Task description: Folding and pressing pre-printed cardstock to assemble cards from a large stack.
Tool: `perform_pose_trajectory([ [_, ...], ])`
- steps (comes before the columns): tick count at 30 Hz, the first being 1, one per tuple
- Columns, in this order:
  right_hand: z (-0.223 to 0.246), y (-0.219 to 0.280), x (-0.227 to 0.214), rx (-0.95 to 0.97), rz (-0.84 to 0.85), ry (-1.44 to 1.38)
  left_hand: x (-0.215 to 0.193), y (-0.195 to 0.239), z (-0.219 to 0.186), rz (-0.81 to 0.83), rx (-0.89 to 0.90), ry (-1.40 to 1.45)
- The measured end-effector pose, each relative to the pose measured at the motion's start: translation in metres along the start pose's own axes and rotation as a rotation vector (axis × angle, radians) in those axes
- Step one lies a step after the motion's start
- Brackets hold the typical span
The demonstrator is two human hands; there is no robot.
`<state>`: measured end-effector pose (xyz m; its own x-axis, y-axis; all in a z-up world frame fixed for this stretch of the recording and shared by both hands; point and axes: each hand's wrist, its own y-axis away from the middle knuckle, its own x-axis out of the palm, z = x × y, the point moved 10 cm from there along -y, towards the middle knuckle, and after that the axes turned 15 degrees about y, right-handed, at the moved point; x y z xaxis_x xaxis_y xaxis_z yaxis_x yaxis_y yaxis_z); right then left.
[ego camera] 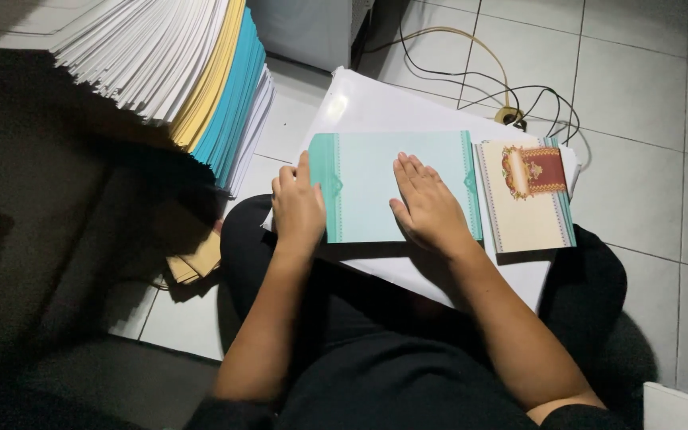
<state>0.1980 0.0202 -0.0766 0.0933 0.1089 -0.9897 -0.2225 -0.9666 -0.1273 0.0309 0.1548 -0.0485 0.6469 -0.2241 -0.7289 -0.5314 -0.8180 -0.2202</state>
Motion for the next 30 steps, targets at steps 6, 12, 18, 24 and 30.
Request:
perform_pose_trajectory([
  [6, 0.006, 0.001, 0.003, -0.126, -0.064, 0.033, 0.018, -0.018, -0.013, 0.103, 0.112, -0.024],
  [12, 0.027, 0.009, -0.014, -0.28, -0.113, 0.017, 0.01, -0.053, -0.006, 0.283, 0.126, 0.437],
  [18, 0.028, 0.008, -0.014, -0.259, -0.105, 0.078, 0.018, -0.06, 0.007, 0.209, 0.149, 0.565],
  [24, 0.023, 0.005, 0.0, -0.235, -0.039, 0.041, 0.02, -0.063, 0.003, 0.156, 0.234, 0.502],
  [30, 0.023, 0.005, -0.003, -0.22, -0.03, 0.062, 0.057, -0.048, -0.001, 0.184, 0.268, -0.229],
])
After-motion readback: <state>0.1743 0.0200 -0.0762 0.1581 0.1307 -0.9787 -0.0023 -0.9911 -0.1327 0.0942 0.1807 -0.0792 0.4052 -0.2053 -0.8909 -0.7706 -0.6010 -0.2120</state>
